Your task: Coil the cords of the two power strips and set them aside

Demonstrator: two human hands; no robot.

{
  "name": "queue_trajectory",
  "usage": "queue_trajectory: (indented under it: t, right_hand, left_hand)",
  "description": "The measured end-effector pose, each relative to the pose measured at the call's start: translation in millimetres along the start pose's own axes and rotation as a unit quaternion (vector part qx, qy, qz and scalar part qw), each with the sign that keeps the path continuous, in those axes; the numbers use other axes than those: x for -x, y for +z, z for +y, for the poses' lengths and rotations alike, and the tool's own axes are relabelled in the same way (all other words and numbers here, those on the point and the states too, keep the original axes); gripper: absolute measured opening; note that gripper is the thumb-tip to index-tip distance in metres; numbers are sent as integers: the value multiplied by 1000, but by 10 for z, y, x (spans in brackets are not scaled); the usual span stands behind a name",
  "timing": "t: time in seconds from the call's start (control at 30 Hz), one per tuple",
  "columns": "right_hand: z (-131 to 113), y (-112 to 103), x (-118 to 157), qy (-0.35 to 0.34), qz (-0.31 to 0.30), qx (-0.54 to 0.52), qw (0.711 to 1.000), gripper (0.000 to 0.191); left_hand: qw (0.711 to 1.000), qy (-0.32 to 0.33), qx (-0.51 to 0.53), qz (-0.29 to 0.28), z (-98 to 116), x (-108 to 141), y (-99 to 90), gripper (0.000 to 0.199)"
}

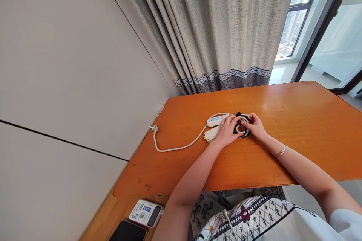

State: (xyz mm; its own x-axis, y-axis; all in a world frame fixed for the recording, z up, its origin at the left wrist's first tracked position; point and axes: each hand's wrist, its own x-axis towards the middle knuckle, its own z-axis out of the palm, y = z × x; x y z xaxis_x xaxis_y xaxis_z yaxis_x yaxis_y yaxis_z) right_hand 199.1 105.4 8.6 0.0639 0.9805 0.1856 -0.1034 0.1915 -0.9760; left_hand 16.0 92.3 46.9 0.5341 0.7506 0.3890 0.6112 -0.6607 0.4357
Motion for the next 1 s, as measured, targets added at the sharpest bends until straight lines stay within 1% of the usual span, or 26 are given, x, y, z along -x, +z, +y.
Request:
queue_trajectory:
  t: [0.13,0.23,0.3,0.37,0.43,0.47,0.53,0.57,0.6,0.63,0.67,0.73,0.77,0.8,0.87,0.93,1.0]
  right_hand:
    - [-36,-3,6,2,-15,11,1000,56]
    - [-72,-31,10,1,-53,30,998,49]
    - [-91,-51,12,-21,-68,54,996,45]
    - [-106,-59,18,-61,-60,99,991,43]
    - [-118,-51,31,-98,-48,143,984,39]
    - [-122,-43,41,-105,-48,152,982,38]
    - [-127,-22,62,-96,-63,142,983,36]
    - [-127,-13,69,-85,-73,130,985,36]
    - [-126,-5,73,-73,-83,119,987,37]
    - [-125,0,72,-64,-90,109,988,37]
    - [-125,3,66,-59,-93,103,989,38]
    - [-137,-1,42,-58,-83,103,990,40]
    - [-152,-7,28,-61,-72,112,989,41]
    - [-174,-16,14,-65,-59,129,988,41]
    - [-235,-42,-7,-83,-36,183,979,38]
    - [-302,-78,-18,-107,-24,253,961,32]
    - [-353,-119,-26,-129,-20,316,940,27]
  left_hand:
    - [999,-14,49,18,-63,-7,30,73]
    - [995,-49,71,41,-75,-15,69,73]
    - [993,-72,77,51,-66,-28,77,71]
    - [991,-93,81,58,-50,-45,60,62]
    - [988,-116,81,64,-33,-64,23,46]
    - [986,-125,83,67,-25,-72,4,39]
    - [981,-142,106,74,-8,-86,-26,31]
    - [976,-150,136,78,1,-91,-32,28]
    - [966,-160,183,85,10,-94,-34,26]
    - [950,-170,244,94,19,-95,-33,25]
    - [927,-179,313,100,28,-94,-31,27]
    - [873,-186,439,104,42,-81,-29,38]
    - [852,-183,481,99,45,-71,-31,44]
    - [839,-176,508,89,44,-61,-34,49]
    - [836,-151,524,61,22,-45,-34,55]
    - [846,-122,518,33,-26,-46,-19,59]
    - [859,-115,500,7,-86,-65,9,63]
